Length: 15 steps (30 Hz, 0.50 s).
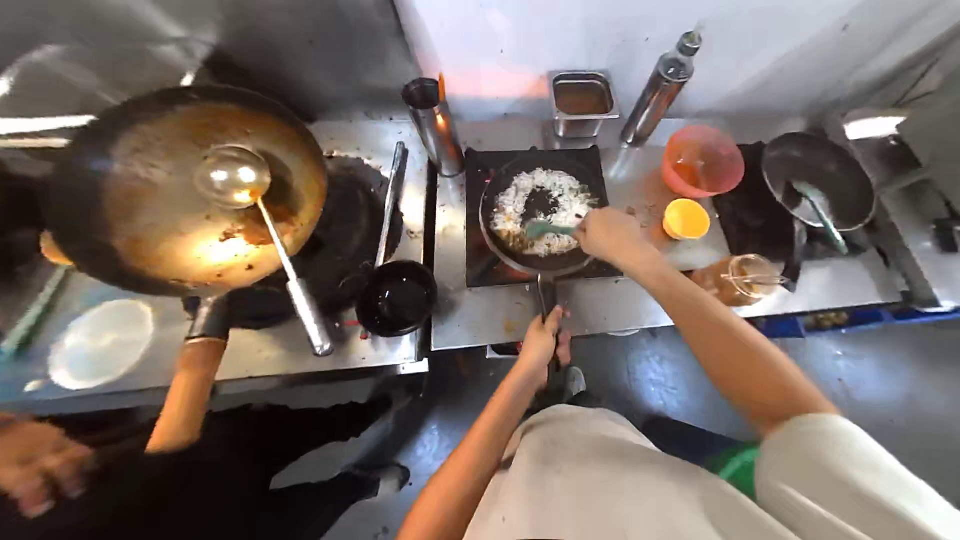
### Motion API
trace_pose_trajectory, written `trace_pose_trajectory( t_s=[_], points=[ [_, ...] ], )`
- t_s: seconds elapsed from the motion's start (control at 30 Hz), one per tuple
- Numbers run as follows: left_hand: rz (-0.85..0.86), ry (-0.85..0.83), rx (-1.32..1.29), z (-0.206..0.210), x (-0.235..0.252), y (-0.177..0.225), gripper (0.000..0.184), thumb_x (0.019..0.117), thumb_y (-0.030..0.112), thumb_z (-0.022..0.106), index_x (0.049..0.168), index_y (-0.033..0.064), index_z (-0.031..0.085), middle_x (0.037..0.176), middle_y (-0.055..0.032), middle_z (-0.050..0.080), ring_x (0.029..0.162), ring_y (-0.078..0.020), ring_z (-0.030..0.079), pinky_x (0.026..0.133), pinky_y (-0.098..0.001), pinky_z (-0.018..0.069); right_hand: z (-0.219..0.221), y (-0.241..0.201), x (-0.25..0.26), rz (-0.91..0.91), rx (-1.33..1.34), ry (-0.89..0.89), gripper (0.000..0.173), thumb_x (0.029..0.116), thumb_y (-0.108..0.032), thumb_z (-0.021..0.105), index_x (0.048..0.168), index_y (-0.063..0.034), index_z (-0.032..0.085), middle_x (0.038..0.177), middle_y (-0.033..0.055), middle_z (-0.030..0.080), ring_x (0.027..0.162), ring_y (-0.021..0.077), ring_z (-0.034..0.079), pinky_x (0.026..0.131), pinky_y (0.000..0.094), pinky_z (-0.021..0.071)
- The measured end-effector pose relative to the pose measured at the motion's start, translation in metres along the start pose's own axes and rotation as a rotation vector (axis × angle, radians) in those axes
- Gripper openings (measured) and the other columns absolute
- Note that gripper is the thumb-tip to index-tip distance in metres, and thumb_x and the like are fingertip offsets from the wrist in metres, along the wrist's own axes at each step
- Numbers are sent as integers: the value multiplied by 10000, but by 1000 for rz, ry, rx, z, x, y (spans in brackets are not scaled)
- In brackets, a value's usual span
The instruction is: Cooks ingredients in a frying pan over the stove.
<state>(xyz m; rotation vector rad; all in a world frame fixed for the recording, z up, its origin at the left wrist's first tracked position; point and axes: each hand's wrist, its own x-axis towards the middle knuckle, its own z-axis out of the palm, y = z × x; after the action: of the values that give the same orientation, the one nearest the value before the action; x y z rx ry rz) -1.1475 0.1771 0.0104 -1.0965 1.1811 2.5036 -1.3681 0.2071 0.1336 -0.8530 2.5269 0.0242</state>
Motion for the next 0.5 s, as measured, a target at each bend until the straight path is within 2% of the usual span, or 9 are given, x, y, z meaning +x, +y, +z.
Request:
trace_pose_trajectory(
  t_s=[0.07,0.13,0.17,0.23,0.33,0.4,0.5],
  points=[
    [-34,3,-1,-5,-28,-1,390,1136,330,340,1285,12,509,609,-10,479,427,-98,469,420,-253,475,-11,13,-16,48,-10,-3,359,995,-387,614,1042,-55,742,1063,235,711,1025,456,681,792,692,523],
    [-39,35,9,1,-13,12,368,1134,322,353,1204,8,529,580,-2,498,410,-88,490,409,-246,488,-16,10,-22,115,41,26,369,996,-361,621,1061,-9,711,1086,262,693,1035,469,671,796,685,520],
    [-47,48,23,1,0,12,373,1128,358,362,1207,39,537,588,8,485,420,-81,482,420,-238,479,-3,1,-26,116,72,19,358,1002,-333,613,1105,-1,696,1106,263,691,1043,465,676,804,672,531],
    [6,48,56,1,24,19,400,1116,425,361,1207,93,564,604,23,449,427,-78,434,422,-233,445,14,-12,-25,68,128,16,318,1015,-291,605,1096,1,699,1111,254,693,1040,449,683,808,657,543],
    [-50,25,11,-7,-23,2,385,1133,354,334,1189,30,533,589,6,459,402,-82,453,394,-241,470,21,15,-43,61,139,-30,297,1005,-339,603,1049,-80,742,1057,200,714,1008,414,690,778,654,541],
    [-79,38,13,-3,-30,10,368,1138,328,318,1161,20,518,589,9,459,404,-80,456,397,-238,470,10,27,-49,132,174,-29,308,1000,-332,617,1034,-51,739,1068,216,710,1032,423,683,793,659,530],
    [-13,90,36,2,5,13,387,1127,372,347,1175,38,537,579,-1,457,415,-96,458,424,-250,473,26,6,-51,123,231,-14,272,1011,-241,605,1042,11,701,1084,253,694,1035,444,683,803,652,542]
  ],
)
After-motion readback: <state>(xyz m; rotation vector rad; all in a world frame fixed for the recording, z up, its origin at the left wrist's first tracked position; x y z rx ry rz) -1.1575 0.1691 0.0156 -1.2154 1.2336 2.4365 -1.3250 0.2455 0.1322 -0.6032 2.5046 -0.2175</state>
